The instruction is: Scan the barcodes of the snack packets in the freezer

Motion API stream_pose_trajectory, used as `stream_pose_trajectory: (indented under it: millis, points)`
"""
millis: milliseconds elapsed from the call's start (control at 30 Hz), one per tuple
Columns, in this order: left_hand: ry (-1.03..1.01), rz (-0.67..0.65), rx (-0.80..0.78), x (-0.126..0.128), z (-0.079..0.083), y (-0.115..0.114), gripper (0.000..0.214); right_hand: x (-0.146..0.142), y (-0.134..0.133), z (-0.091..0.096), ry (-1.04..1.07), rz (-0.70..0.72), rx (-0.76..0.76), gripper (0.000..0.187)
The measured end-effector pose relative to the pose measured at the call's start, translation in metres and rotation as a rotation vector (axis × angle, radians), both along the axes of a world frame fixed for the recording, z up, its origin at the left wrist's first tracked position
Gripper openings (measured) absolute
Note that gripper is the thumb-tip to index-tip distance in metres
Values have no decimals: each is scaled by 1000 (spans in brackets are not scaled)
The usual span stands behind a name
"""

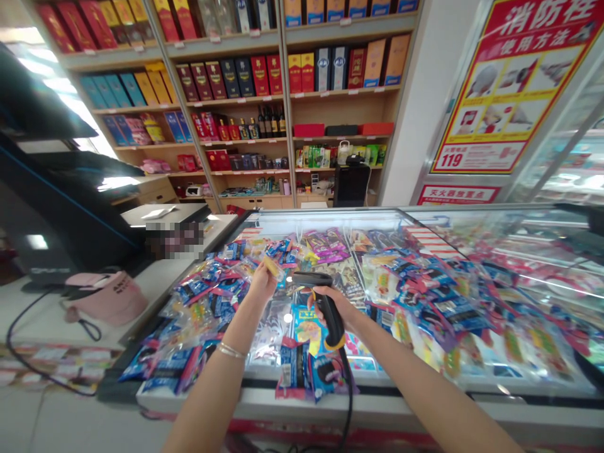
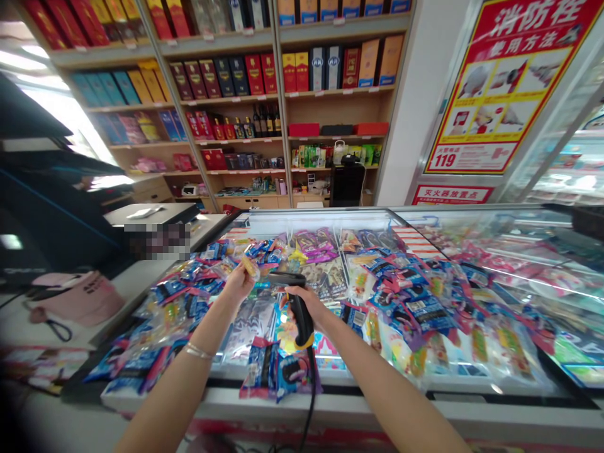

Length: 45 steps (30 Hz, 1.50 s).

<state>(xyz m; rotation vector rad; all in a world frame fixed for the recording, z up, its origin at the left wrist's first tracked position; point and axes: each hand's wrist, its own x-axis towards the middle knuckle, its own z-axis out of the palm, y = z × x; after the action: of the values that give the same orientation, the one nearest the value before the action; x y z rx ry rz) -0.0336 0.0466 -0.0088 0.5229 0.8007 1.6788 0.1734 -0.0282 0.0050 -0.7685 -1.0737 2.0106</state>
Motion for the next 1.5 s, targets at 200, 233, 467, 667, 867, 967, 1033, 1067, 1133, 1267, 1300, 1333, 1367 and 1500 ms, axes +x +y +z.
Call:
stream_pose_trajectory:
  millis: [200, 233, 467, 667, 867, 967, 1033, 1067, 1133, 1267, 1300, 1333, 1367, 1500]
  points:
    - [50, 42, -51, 6, 12, -9, 12, -1, -1, -5, -11, 46, 52, 30]
    - [65, 36, -40, 7, 14, -11, 14, -2, 0, -5, -3, 52, 56, 31]
    - [15, -187, 190, 11, 23, -24, 37, -2, -2, -5, 39, 70, 92, 35]
    - [-29, -202, 174, 11, 21, -27, 49, -2, -8, -3, 88, 205, 114, 34]
    - [-16, -205, 168, 17, 21, -30, 57, -4, -11, 1, 124, 289, 58, 33]
    - [-30, -238, 192, 18, 18, -29, 59, -5, -13, 1, 135, 278, 29, 33]
    - [-54, -254, 206, 19, 15, -26, 59, -6, -13, 0, 142, 272, 28, 33]
    - [-71, -261, 215, 19, 13, -24, 59, -6, -13, 0, 147, 269, 32, 34]
    - [-110, -281, 245, 19, 10, -21, 60, -7, -14, 0, 154, 260, 42, 34]
    - [-142, -331, 308, 21, 7, -17, 61, -7, -14, 0, 130, 280, 73, 33]
    - [-131, -336, 313, 21, 7, -17, 60, -7, -14, 0, 125, 295, 79, 33]
    - [-116, -338, 316, 22, 6, -18, 60, -8, -14, 0, 123, 307, 80, 33]
    - [-101, -342, 319, 22, 6, -18, 59, -8, -14, 0, 125, 312, 77, 32]
    - [-66, -343, 339, 23, 5, -21, 55, -8, -12, -3, 140, 296, 32, 31]
